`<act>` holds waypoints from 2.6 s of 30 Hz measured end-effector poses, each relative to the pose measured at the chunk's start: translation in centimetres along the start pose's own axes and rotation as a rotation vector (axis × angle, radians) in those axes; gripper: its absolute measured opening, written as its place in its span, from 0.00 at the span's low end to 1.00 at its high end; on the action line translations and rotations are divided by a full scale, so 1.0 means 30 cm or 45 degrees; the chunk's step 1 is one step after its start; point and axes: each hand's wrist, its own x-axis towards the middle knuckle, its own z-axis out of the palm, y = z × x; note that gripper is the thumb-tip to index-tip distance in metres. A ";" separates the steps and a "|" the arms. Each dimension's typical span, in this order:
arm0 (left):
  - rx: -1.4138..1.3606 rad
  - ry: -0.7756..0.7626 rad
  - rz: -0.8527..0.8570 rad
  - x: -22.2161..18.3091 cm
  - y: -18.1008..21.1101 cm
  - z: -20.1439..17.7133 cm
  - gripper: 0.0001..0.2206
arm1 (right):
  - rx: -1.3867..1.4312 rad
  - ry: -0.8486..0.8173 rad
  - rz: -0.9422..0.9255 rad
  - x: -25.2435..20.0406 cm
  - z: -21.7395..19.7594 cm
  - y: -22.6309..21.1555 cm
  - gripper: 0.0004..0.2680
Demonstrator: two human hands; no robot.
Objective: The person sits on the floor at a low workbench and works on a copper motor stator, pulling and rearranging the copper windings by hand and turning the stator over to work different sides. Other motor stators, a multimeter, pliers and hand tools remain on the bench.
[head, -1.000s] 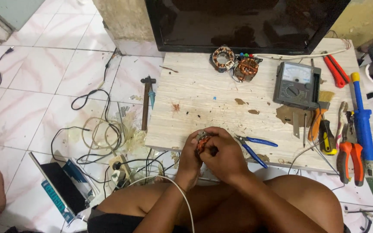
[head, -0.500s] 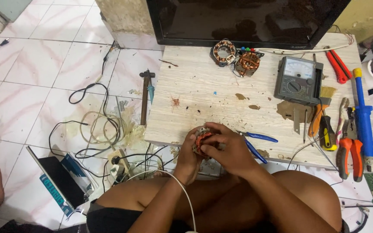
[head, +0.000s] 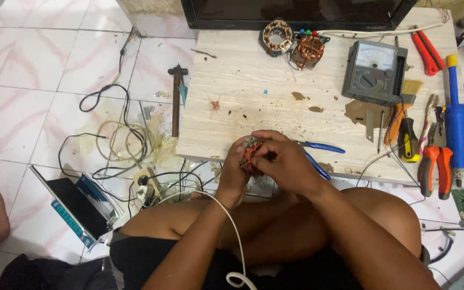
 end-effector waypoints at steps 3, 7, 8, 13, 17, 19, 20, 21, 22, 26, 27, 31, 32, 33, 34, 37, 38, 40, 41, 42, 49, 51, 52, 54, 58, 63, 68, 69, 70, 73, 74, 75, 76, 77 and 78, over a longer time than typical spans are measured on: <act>0.057 -0.024 0.015 -0.026 0.005 0.015 0.24 | -0.121 0.072 -0.021 -0.006 0.008 -0.009 0.03; 0.222 0.030 0.061 -0.017 0.017 0.053 0.24 | -0.381 0.137 -0.144 0.003 0.001 -0.035 0.06; 0.284 0.039 0.084 -0.025 0.015 0.045 0.25 | -0.482 0.147 -0.190 -0.003 0.014 -0.029 0.05; 0.079 0.015 0.058 -0.005 0.012 0.054 0.26 | -0.406 0.166 -0.240 0.004 -0.026 -0.058 0.05; -0.039 -0.041 0.014 -0.019 0.022 0.034 0.26 | -0.252 0.124 -0.294 -0.009 -0.011 -0.003 0.07; -0.003 -0.053 0.008 -0.030 0.038 0.037 0.26 | -0.205 0.119 -0.256 -0.009 -0.005 0.003 0.06; 0.027 -0.076 0.007 -0.033 0.044 0.045 0.26 | -0.169 0.120 -0.222 -0.011 -0.009 0.007 0.06; 0.033 -0.074 -0.001 -0.037 0.038 0.040 0.26 | -0.163 0.121 -0.214 -0.015 -0.006 0.016 0.06; 0.014 -0.082 0.007 -0.032 0.035 0.039 0.26 | -0.184 0.115 -0.211 -0.013 -0.007 0.023 0.06; -0.016 -0.118 0.052 -0.032 0.034 0.034 0.26 | -0.248 0.049 -0.291 -0.017 -0.020 -0.013 0.08; -0.012 -0.117 0.051 -0.028 0.033 0.033 0.26 | -0.244 0.050 -0.290 -0.015 -0.017 -0.009 0.08; 0.007 -0.172 0.102 -0.052 0.054 0.058 0.26 | -0.273 0.039 -0.235 -0.018 0.001 0.006 0.08; 0.027 -0.185 0.116 -0.062 0.067 0.074 0.26 | -0.264 0.071 -0.213 -0.016 0.003 0.009 0.07; 0.029 -0.188 0.117 -0.054 0.058 0.065 0.26 | -0.263 0.075 -0.214 -0.016 0.006 0.013 0.07; 0.024 -0.191 0.133 -0.048 0.049 0.055 0.25 | -0.248 0.088 -0.194 -0.017 0.011 0.017 0.06; 0.062 -0.202 0.170 -0.035 0.032 0.037 0.26 | -0.239 0.095 -0.135 -0.015 0.006 -0.009 0.06; 0.101 -0.209 0.193 -0.031 0.028 0.032 0.27 | -0.248 0.085 -0.098 -0.014 0.002 -0.024 0.06; 0.086 -0.207 0.191 -0.031 0.034 0.045 0.27 | -0.221 0.079 -0.022 -0.019 0.003 -0.021 0.07; 0.069 -0.204 0.189 -0.029 0.039 0.051 0.27 | -0.196 0.072 0.052 -0.020 0.004 -0.021 0.08; 0.070 -0.203 0.192 -0.030 0.038 0.049 0.27 | -0.195 0.071 0.049 -0.022 0.000 -0.031 0.08; 0.036 -0.161 0.210 0.003 -0.032 -0.025 0.24 | -0.383 0.109 -0.137 -0.012 -0.001 -0.011 0.05; 0.056 -0.160 0.213 0.006 -0.035 -0.027 0.24 | -0.413 0.124 -0.163 -0.008 -0.003 -0.001 0.05; 0.061 -0.149 0.198 0.003 -0.031 -0.024 0.24 | -0.423 0.130 -0.174 -0.009 -0.006 -0.002 0.05; 0.065 -0.140 0.185 0.001 -0.034 -0.026 0.24 | -0.434 0.137 -0.188 -0.012 -0.018 -0.012 0.05; 0.115 -0.151 0.260 -0.012 -0.035 -0.011 0.25 | -0.390 0.110 -0.365 -0.019 -0.008 0.018 0.04; 0.239 -0.149 0.295 -0.021 -0.033 -0.021 0.26 | -0.459 0.164 -0.446 -0.019 0.009 0.039 0.04; 0.226 -0.134 0.342 -0.030 -0.034 -0.025 0.29 | -0.491 0.262 -0.506 -0.017 0.034 0.076 0.05; 0.225 -0.139 0.343 -0.031 -0.032 -0.029 0.29 | -0.495 0.266 -0.506 -0.019 0.037 0.059 0.05; 0.229 -0.132 0.354 -0.030 -0.029 -0.032 0.28 | -0.484 0.235 -0.486 -0.019 0.040 0.043 0.06; 0.226 -0.129 0.370 -0.032 -0.033 -0.037 0.27 | -0.462 0.171 -0.462 -0.027 0.018 -0.021 0.06; 0.223 -0.133 0.374 -0.027 -0.032 -0.037 0.26 | -0.450 0.140 -0.457 -0.025 0.005 -0.045 0.07; 0.222 -0.137 0.382 -0.014 -0.042 -0.049 0.26 | -0.453 0.144 -0.466 -0.022 0.008 -0.039 0.07; 0.179 -0.143 0.370 -0.007 -0.058 -0.060 0.26 | -0.476 0.149 -0.455 -0.025 0.010 -0.030 0.06; 0.136 -0.149 0.357 0.001 -0.075 -0.073 0.25 | -0.498 0.155 -0.445 -0.028 0.014 -0.020 0.06; 0.134 -0.146 0.352 -0.008 -0.061 -0.064 0.25 | -0.499 0.151 -0.440 -0.028 0.018 -0.022 0.06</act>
